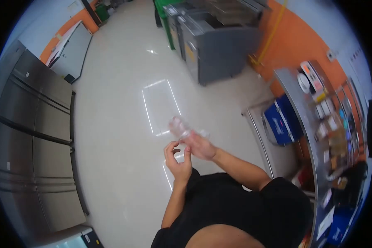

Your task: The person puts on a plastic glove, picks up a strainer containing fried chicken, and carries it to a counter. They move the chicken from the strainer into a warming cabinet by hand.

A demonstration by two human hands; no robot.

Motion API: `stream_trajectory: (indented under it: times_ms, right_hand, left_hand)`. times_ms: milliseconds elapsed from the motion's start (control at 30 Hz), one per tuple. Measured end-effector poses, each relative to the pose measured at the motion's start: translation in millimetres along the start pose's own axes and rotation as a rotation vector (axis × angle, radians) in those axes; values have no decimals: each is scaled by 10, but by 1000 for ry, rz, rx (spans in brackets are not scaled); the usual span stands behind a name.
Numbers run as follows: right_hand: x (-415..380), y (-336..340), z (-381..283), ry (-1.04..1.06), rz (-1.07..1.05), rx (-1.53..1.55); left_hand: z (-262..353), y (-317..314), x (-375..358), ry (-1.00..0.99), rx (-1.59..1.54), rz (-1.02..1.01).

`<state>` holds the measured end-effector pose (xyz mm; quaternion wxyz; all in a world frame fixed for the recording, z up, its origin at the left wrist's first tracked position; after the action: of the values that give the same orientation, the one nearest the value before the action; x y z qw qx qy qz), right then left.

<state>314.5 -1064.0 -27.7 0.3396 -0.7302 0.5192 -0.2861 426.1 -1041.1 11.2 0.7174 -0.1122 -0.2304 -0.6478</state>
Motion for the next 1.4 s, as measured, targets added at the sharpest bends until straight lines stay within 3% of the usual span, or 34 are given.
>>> stream_trajectory:
  times_ms: [200,267,333,400,467,667,733,767,800,833,867,933,967,1033,1067,1133,1167,1233,1367,1400]
  right_hand:
    - [2658,424,-244,-37,-278,-46]
    - [3224,593,-552,-29,-89,28]
    - [3678,833,-794,31,-54,-9]
    - [4401,1180,-1147,107,-25,-26]
    - [4986,1457,-1475,163,39,-15]
    - [7504,2333,-2185,43,100,-60]
    - [8376,2720,-2200,94,173,-271]
    - [8823,2882,-2198,51,169,-257]
    - [9277,3083,-2261,32,277,-456]
    - [9759,3291,-2340,20,375,-663]
    - [10206,3270,-2469,-3,352,-664]
    - [11056,3107,-2807,-178,373,-1352]
    - [11434,3170,-2786,-196,367,-1343]
    - [12226,3208,-3148,386,564,-1326]
    - [12576,3376,-3311,381,570,-1344]
    - [13190,3819,-3480,129,671,-943]
    - [13461,3919,-3615,128,692,-935]
    - [14046,4118,-3877,248,586,-485]
    - [15224,4579,-4318,300,609,-468]
    - [15562,4649,-4471,261,601,-305]
  left_hand:
    - [-1222,-116,2375,-158,200,-42]
    - [-1534,-421,3141,-127,150,-35]
    - [-1875,-678,3702,-100,107,-199]
    - [-2315,-1067,4454,-169,101,-254]
    - [-2806,-1453,5156,-83,-26,-294]
    - [-3954,-2069,7632,-80,86,-292]
    - [-4239,-1979,8244,17,96,-251]
    - [-4390,-1960,8608,72,-12,-218]
    - [-4549,-1946,8962,111,-124,-172]
    - [-4730,-1959,9300,59,-65,-215]
    - [-4979,-1973,9584,71,-51,-188]
    - [-5504,-2086,10167,92,-74,-174]
    - [-5738,-2146,10484,163,-127,-167]
    - [-6050,-2290,11212,80,-102,-198]
    - [-6149,-2457,11528,10,-87,-234]
    - [-6409,-2724,12131,-2,-111,-339]
    - [-6473,-2854,12462,-38,-132,-386]
    - [-6707,-3131,13081,-90,-196,-460]
    - [-7512,-3586,14244,-64,-269,-542]
    - [-7726,-3714,14538,-47,-263,-569]
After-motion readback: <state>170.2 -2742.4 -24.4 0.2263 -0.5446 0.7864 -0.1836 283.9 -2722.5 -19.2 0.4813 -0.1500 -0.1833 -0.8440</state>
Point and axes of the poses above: each hand's wrist, its own x-axis towards the middle knuckle, its own y-axis out of the back of the hand, z = x × y, the point moved 5 cm from there along x, towards the middle knuckle, and after that the axes turned 3 degrees about -x, right-handed, at the moved point
